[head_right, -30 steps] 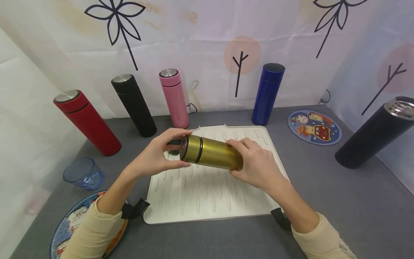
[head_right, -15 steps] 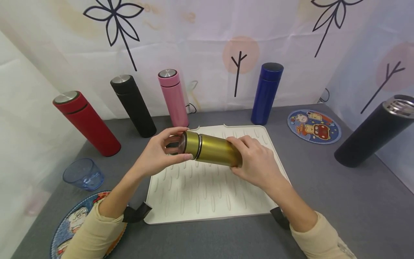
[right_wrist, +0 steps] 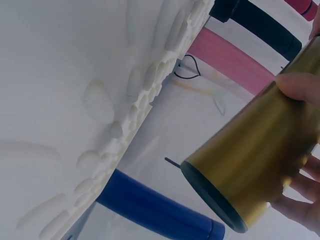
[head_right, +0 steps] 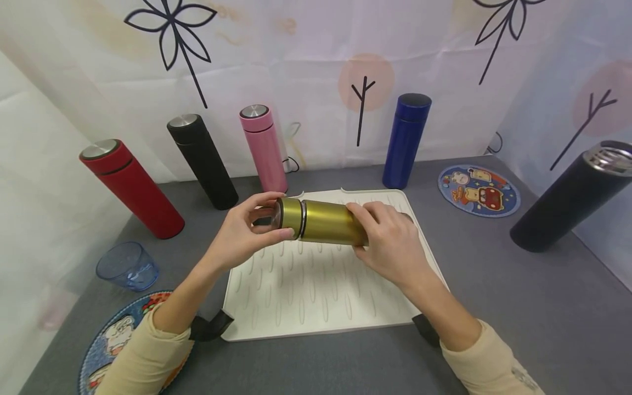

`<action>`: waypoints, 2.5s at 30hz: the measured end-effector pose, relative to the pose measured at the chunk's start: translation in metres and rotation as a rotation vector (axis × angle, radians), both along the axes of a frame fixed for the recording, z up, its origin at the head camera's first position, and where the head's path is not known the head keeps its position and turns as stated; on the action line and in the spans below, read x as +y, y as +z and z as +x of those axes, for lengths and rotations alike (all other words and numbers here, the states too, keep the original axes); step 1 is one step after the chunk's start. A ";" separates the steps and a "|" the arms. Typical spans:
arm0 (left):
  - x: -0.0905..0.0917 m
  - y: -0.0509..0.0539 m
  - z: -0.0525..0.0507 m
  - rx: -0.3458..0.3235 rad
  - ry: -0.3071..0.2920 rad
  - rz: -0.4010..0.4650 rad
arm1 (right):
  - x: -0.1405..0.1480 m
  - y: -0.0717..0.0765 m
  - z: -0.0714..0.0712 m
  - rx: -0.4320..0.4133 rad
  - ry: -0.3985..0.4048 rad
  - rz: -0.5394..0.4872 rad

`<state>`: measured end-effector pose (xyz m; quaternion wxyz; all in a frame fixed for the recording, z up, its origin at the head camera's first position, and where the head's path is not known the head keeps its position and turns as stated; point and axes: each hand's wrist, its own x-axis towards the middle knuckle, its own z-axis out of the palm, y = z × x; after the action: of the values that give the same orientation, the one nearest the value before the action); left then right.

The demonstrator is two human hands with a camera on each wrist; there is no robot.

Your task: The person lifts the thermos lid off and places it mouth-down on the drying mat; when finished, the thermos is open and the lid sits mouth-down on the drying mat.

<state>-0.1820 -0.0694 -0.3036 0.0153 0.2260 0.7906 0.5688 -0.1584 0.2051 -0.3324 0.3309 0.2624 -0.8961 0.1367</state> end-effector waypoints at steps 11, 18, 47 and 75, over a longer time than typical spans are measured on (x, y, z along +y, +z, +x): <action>0.000 0.002 0.003 -0.113 0.117 -0.074 | -0.002 0.001 -0.002 0.109 -0.005 0.034; 0.001 0.002 0.003 -0.108 0.120 -0.091 | -0.001 0.000 0.000 0.036 -0.009 0.019; -0.013 0.000 -0.011 0.316 -0.269 -0.186 | 0.001 0.002 0.002 -0.160 0.043 0.010; -0.012 0.005 -0.004 0.184 -0.117 -0.096 | 0.001 0.003 0.003 -0.061 0.050 0.015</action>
<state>-0.1858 -0.0812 -0.2990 -0.0136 0.3220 0.8005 0.5053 -0.1557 0.2062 -0.3297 0.2981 0.2828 -0.8999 0.1459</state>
